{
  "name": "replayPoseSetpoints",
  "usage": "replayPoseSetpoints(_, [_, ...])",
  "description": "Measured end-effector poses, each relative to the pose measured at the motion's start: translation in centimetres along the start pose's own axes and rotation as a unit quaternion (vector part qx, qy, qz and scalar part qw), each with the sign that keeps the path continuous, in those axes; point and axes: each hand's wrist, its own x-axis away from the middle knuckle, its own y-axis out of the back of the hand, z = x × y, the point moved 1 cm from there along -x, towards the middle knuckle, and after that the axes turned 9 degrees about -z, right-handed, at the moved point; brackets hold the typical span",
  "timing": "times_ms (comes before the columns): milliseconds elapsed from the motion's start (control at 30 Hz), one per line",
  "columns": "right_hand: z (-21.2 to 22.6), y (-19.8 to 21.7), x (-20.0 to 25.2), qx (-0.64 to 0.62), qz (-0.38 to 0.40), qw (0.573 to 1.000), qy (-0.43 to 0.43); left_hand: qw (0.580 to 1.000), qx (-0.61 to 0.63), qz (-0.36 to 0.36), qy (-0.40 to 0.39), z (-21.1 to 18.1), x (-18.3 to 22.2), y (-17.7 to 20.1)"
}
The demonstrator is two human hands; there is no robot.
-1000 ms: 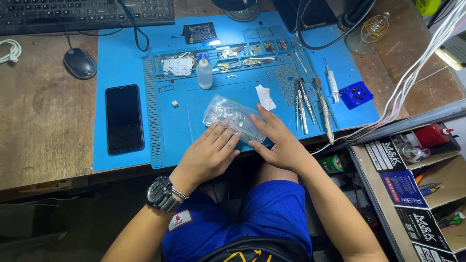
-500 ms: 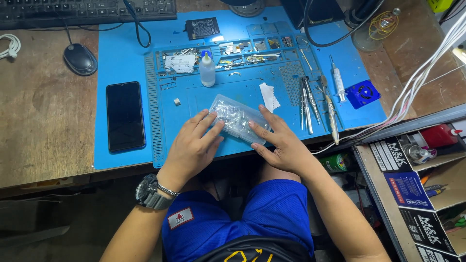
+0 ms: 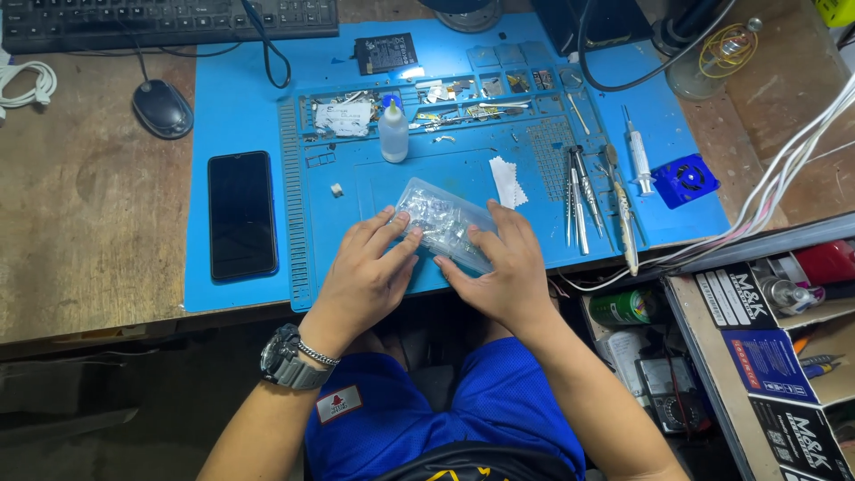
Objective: Sorting small electronic components on a repair mat and testing a smartphone.
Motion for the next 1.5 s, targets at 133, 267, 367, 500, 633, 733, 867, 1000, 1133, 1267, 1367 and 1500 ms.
replayPoseSetpoints(133, [0.1,-0.4,0.1,0.043,-0.008,0.999,0.025,1.000,0.003,0.004,0.006,0.1,0.0,0.0])
replayPoseSetpoints(267, [-0.2,-0.8,0.5,0.070,-0.014,0.997,0.018,1.000,0.002,0.001,0.008,0.0,0.1,-0.1])
replayPoseSetpoints(367, [-0.3,-1.0,0.6,0.085,-0.017,0.996,0.025,1.000,0.006,0.003,0.012,0.0,0.0,0.0])
replayPoseSetpoints(500, [-0.1,-0.6,0.4,0.067,-0.006,0.998,0.013,0.999,0.020,0.007,0.028,-0.2,0.1,0.3])
replayPoseSetpoints(633, [-0.5,0.5,0.0,-0.034,0.057,0.998,-0.018,0.996,0.055,0.014,0.069,-0.5,0.0,0.8])
replayPoseSetpoints(733, [-0.2,2.9,-0.2,-0.046,0.079,0.993,-0.081,0.988,0.079,0.006,0.131,0.1,0.6,0.6])
replayPoseSetpoints(867, [-1.6,3.6,0.7,-0.068,0.111,0.982,-0.139,0.985,0.085,0.010,0.147,0.5,1.5,-0.2])
replayPoseSetpoints(1000, [-2.6,3.4,-1.1,-0.129,0.151,0.967,-0.159,0.989,0.101,-0.070,0.084,-0.1,1.9,0.4])
replayPoseSetpoints(1133, [-3.5,1.6,-1.3,-0.170,0.201,0.953,-0.152,0.991,0.087,-0.049,0.088,0.0,2.0,1.7])
replayPoseSetpoints(1267, [-3.7,1.9,-1.4,-0.189,0.208,0.949,-0.143,0.995,0.016,-0.061,0.082,4.6,-0.5,2.5])
replayPoseSetpoints(1367, [-3.3,2.1,-1.6,-0.193,0.195,0.952,-0.138,0.986,-0.059,0.052,0.149,7.6,-2.4,2.5])
replayPoseSetpoints(1500, [-3.0,2.3,-2.1,-0.200,0.179,0.953,-0.140,0.955,-0.076,0.185,0.217,10.2,-3.4,1.2])
